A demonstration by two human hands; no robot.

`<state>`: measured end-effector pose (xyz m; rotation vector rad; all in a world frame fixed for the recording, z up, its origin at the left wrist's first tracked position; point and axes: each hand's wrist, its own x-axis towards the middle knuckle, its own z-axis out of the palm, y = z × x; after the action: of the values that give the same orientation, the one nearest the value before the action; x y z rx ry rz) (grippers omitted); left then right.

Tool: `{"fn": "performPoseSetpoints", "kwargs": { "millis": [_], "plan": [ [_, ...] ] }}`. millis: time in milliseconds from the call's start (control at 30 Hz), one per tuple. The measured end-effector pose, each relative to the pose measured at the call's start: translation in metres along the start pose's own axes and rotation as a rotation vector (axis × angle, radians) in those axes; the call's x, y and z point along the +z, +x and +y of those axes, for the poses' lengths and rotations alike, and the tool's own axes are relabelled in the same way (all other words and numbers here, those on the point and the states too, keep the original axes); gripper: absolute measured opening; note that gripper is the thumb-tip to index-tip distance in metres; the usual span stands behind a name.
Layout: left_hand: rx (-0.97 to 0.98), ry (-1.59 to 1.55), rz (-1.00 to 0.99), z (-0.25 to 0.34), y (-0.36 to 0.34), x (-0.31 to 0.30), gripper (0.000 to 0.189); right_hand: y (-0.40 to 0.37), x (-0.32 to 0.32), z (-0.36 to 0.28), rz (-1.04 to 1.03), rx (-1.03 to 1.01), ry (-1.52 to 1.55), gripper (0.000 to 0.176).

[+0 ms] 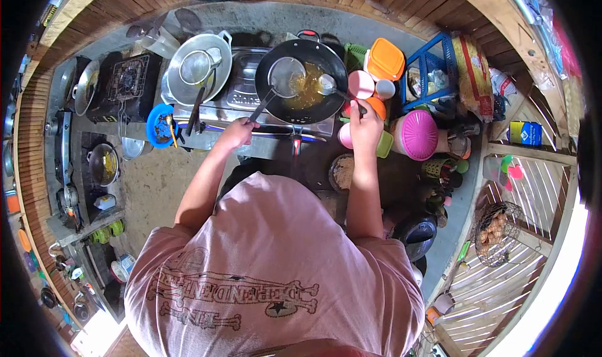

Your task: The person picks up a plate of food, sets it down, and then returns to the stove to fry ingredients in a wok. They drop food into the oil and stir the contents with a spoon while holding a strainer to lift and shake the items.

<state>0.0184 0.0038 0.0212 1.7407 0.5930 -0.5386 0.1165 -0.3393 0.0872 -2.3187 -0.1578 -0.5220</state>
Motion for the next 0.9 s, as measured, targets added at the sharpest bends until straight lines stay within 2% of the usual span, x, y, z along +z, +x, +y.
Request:
{"fn": "performPoseSetpoints", "kwargs": {
  "millis": [67, 100, 200, 233, 300, 433, 533, 600, 633, 700, 733, 800, 900],
  "plan": [
    [0.008, -0.007, -0.009, -0.002, 0.003, -0.001, 0.027, -0.002, 0.006, 0.002, 0.034, -0.001, 0.169, 0.019],
    [0.004, -0.002, -0.001, 0.0, 0.002, 0.0, 0.027, -0.003, 0.006, 0.0, 0.008, 0.084, 0.246, 0.02],
    [-0.005, -0.004, 0.001, -0.002, 0.002, -0.002, 0.027, -0.002, 0.004, -0.003, 0.075, 0.035, 0.287, 0.02],
    [-0.008, -0.012, -0.005, -0.002, 0.002, -0.002, 0.027, -0.002, 0.003, -0.003, 0.075, 0.035, 0.287, 0.02],
    [-0.009, 0.002, 0.005, -0.003, 0.002, -0.002, 0.026, 0.0, 0.0, -0.002, 0.07, -0.044, 0.102, 0.021],
    [-0.005, 0.025, 0.012, -0.006, 0.003, -0.004, 0.025, -0.001, 0.006, 0.006, 0.048, -0.06, 0.009, 0.022],
    [-0.003, 0.014, -0.001, -0.005, 0.002, -0.005, 0.027, -0.004, 0.008, 0.002, 0.043, 0.044, 0.154, 0.022],
    [0.001, 0.015, 0.003, -0.001, -0.001, -0.004, 0.028, -0.004, 0.007, -0.003, 0.049, 0.234, 0.449, 0.021],
    [0.003, 0.016, 0.006, 0.001, -0.003, -0.004, 0.028, -0.004, 0.008, 0.0, 0.048, 0.232, 0.451, 0.021],
    [-0.002, 0.019, 0.002, 0.0, -0.002, -0.004, 0.027, -0.005, 0.009, 0.009, 0.12, 0.101, 0.333, 0.021],
    [-0.006, 0.023, -0.003, 0.0, -0.002, -0.004, 0.027, -0.004, 0.009, 0.012, 0.121, 0.102, 0.333, 0.021],
    [-0.008, 0.024, -0.001, 0.002, -0.004, -0.004, 0.027, -0.003, 0.009, 0.015, 0.132, -0.085, 0.092, 0.02],
    [-0.009, 0.043, 0.006, 0.003, -0.003, -0.006, 0.028, -0.003, 0.013, 0.012, 0.086, -0.053, 0.075, 0.02]
  ]
}}
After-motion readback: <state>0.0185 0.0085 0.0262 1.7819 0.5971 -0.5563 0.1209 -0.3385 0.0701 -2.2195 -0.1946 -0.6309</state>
